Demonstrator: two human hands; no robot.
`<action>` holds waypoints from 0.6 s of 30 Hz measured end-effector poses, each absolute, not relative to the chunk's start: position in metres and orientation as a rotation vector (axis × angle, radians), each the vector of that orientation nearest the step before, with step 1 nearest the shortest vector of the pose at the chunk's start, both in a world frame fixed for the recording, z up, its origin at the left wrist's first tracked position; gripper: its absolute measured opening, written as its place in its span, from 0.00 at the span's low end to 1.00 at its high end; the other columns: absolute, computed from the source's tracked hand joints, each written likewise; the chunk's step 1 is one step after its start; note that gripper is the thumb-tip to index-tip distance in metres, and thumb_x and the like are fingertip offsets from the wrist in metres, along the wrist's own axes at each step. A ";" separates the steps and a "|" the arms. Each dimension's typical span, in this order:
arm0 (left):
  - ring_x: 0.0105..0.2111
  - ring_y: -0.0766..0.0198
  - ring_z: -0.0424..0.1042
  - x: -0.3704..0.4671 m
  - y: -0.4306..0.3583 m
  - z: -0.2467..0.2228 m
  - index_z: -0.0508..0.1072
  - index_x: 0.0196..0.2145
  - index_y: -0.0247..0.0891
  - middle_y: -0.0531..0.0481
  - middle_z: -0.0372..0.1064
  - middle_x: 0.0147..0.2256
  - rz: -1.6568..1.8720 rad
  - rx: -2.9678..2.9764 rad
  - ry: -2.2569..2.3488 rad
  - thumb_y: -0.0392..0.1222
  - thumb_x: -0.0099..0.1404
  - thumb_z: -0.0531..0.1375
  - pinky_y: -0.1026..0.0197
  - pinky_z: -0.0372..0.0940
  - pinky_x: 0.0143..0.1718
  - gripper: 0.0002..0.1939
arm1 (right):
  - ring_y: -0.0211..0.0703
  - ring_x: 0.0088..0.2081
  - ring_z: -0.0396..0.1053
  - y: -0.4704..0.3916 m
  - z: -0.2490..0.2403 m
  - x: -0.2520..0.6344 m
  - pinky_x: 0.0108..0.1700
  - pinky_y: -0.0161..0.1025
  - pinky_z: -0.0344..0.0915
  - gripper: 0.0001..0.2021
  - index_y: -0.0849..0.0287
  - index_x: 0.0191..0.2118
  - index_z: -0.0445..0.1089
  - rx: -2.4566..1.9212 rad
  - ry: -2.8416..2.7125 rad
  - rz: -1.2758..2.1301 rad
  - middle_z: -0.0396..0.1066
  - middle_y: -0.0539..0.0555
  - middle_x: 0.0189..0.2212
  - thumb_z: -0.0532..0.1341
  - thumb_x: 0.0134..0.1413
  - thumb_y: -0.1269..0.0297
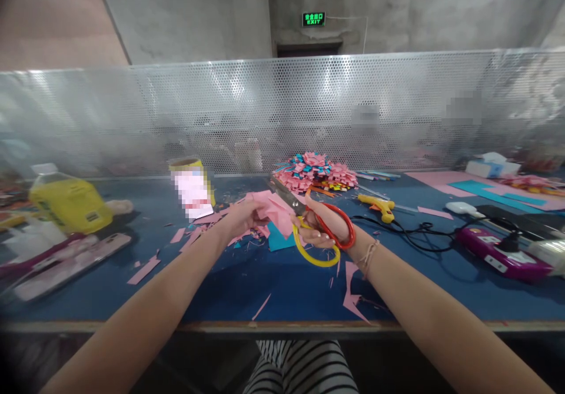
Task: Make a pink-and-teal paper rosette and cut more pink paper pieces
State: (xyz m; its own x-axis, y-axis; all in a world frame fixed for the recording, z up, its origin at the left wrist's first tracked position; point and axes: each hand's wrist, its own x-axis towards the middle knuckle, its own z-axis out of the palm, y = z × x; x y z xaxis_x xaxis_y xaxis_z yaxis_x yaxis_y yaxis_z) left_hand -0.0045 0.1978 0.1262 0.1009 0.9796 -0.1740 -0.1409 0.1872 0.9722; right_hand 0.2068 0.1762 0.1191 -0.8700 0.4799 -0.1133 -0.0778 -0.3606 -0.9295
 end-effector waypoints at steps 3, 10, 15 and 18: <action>0.16 0.70 0.64 -0.004 0.193 0.126 0.62 0.20 0.33 0.52 0.62 0.14 0.913 1.040 1.103 0.29 0.52 0.54 0.63 0.67 0.26 0.06 | 0.27 0.09 0.37 0.175 0.117 0.205 0.06 0.23 0.39 0.30 0.61 0.30 0.57 -0.541 -1.552 2.287 0.51 0.44 0.12 0.34 0.52 0.38; 0.20 0.67 0.69 -0.006 0.194 0.122 0.64 0.24 0.34 0.48 0.67 0.18 0.804 1.035 0.933 0.31 0.56 0.49 0.66 0.66 0.25 0.07 | 0.27 0.09 0.38 0.176 0.114 0.205 0.06 0.24 0.43 0.29 0.61 0.30 0.56 -0.492 -1.628 2.313 0.51 0.44 0.11 0.33 0.54 0.40; 0.22 0.64 0.71 -0.009 0.198 0.121 0.63 0.26 0.34 0.44 0.69 0.20 0.789 0.992 0.853 0.37 0.57 0.50 0.63 0.66 0.26 0.06 | 0.28 0.08 0.38 0.177 0.115 0.205 0.06 0.24 0.41 0.29 0.60 0.31 0.55 -0.523 -1.634 2.322 0.52 0.43 0.11 0.33 0.53 0.39; 0.23 0.61 0.71 -0.009 0.200 0.120 0.64 0.28 0.34 0.45 0.68 0.20 0.759 0.994 0.794 0.42 0.57 0.51 0.62 0.66 0.26 0.08 | 0.28 0.08 0.38 0.176 0.116 0.204 0.06 0.23 0.41 0.29 0.60 0.31 0.55 -0.570 -1.619 2.318 0.51 0.43 0.11 0.33 0.53 0.38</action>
